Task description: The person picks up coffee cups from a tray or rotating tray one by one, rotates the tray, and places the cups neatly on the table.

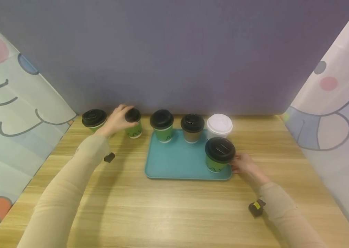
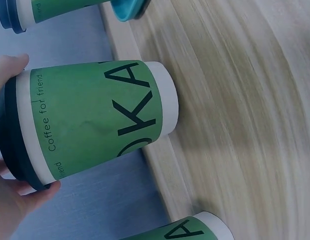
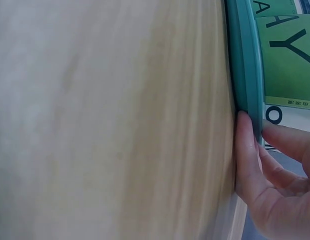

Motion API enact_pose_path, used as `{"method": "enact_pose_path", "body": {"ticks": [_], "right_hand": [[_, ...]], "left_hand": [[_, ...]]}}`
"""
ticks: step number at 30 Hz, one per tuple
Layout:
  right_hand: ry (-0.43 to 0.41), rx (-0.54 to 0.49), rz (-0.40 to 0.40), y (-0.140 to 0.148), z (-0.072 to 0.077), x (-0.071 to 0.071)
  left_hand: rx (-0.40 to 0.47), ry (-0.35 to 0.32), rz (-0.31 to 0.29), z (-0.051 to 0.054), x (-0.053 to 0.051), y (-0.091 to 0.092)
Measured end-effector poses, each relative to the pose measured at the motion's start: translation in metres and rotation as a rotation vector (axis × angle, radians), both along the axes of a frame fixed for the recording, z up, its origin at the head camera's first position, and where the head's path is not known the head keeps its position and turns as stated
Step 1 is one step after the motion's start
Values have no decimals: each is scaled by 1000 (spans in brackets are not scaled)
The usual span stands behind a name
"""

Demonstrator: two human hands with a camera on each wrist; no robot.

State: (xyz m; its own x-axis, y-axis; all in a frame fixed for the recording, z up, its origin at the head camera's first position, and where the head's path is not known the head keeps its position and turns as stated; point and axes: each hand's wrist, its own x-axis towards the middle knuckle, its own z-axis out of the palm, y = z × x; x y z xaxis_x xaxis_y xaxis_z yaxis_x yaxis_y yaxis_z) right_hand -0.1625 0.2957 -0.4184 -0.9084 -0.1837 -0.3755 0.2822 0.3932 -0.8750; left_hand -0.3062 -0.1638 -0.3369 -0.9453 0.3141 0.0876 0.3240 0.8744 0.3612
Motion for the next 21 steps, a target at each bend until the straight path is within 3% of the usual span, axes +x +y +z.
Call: {"method": "enact_pose_path", "body": {"ticks": [21], "right_hand": [[7, 12, -2, 0, -2, -1]], "left_hand": [[-18, -20, 22, -5, -7, 3]]}}
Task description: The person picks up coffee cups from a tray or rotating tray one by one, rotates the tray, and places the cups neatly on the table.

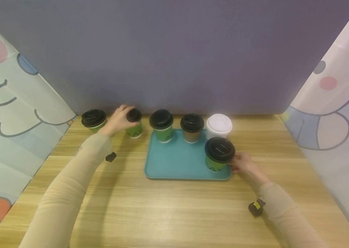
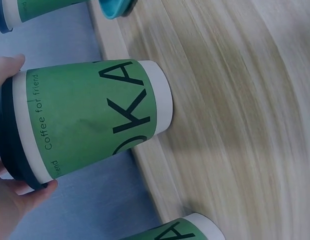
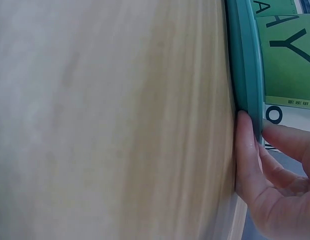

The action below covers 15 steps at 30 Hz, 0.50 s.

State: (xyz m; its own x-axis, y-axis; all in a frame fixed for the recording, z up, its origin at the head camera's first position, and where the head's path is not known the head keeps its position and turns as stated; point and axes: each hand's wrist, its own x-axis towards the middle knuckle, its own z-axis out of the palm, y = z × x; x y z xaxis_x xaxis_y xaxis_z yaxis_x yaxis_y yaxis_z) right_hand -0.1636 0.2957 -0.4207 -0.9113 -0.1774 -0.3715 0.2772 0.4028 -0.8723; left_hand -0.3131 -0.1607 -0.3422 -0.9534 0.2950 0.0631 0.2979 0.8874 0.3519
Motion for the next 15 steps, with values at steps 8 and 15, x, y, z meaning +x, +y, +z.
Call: {"method": "enact_pose_path", "body": {"ticks": [8, 15], "right_hand": [[-7, -12, 3, 0, 1, 1], [-14, -17, 1, 0, 2, 1]], "left_hand": [[25, -2, -1, -3, -3, -5], [24, -6, -2, -4, -2, -6]]}}
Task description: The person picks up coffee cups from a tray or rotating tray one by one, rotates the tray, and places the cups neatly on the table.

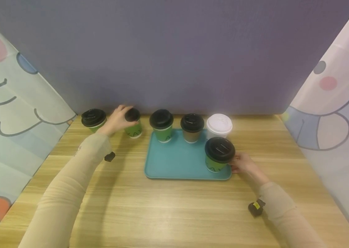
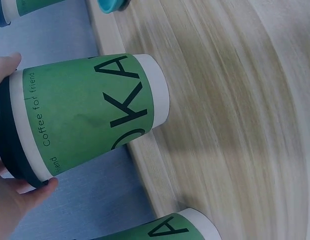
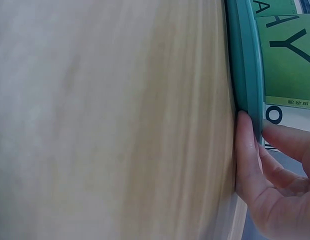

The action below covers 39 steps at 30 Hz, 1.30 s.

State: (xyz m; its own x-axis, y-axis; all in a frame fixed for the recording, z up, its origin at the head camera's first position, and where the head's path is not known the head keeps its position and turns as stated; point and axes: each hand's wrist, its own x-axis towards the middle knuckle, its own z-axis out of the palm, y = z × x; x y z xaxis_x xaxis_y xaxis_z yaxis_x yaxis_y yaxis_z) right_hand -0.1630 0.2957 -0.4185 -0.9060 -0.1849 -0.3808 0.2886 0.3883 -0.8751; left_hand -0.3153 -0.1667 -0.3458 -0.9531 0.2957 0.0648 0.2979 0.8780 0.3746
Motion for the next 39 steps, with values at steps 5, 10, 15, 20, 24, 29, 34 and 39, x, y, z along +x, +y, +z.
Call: {"method": "enact_pose_path", "body": {"ticks": [5, 10, 15, 20, 24, 29, 34, 39], "right_hand": [[1, -1, -4, 0, 0, 0], [7, -1, -7, 0, 0, 0], [19, -11, -5, 0, -2, 0], [24, -9, -2, 0, -2, 0], [26, -1, 5, 0, -1, 1], [29, 16, 8, -1, 2, 2], [22, 29, 3, -2, 2, 2], [19, 23, 1, -1, 1, 1]], "left_hand": [[-7, -1, 0, 1, 2, 0], [15, 14, -4, 3, 3, 1], [29, 60, -24, 7, 4, 3], [42, 106, -50, 12, 10, 8], [63, 140, -88, 18, 17, 15], [78, 176, -122, 24, 24, 26], [82, 231, -169, 29, 30, 39], [75, 272, -223, 35, 39, 51]]}}
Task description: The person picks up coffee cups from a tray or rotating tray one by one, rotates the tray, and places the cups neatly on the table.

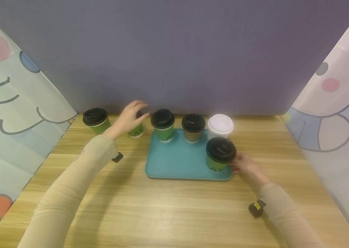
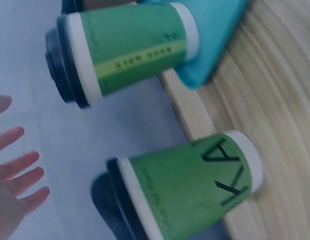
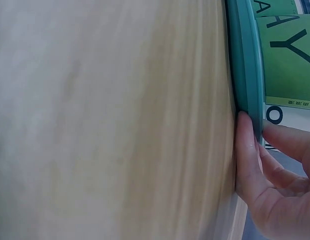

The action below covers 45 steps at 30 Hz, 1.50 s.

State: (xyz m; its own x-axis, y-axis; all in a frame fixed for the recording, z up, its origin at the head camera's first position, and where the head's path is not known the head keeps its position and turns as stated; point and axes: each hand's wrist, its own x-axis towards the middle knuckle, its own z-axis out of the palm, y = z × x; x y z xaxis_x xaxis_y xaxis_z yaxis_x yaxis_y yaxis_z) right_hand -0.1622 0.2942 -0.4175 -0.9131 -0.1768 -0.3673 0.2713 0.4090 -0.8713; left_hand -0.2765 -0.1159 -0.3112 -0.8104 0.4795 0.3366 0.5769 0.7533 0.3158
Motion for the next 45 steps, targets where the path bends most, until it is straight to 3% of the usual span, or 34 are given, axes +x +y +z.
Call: {"method": "enact_pose_path", "body": {"ticks": [12, 26, 30, 36, 45], "right_hand": [[6, -33, 12, 1, -1, 0], [13, -13, 14, 1, -2, -1], [14, -14, 19, 1, -2, -1], [14, -3, 20, 1, -1, 0], [16, -7, 27, 0, 0, 0]], "left_hand": [[-59, 45, -125, 14, 20, 34], [-114, 139, -296, 19, 35, 76], [-158, 133, -318, 17, 38, 89], [-220, 73, -326, 18, 46, 106], [-268, 84, -364, 16, 55, 130]]}}
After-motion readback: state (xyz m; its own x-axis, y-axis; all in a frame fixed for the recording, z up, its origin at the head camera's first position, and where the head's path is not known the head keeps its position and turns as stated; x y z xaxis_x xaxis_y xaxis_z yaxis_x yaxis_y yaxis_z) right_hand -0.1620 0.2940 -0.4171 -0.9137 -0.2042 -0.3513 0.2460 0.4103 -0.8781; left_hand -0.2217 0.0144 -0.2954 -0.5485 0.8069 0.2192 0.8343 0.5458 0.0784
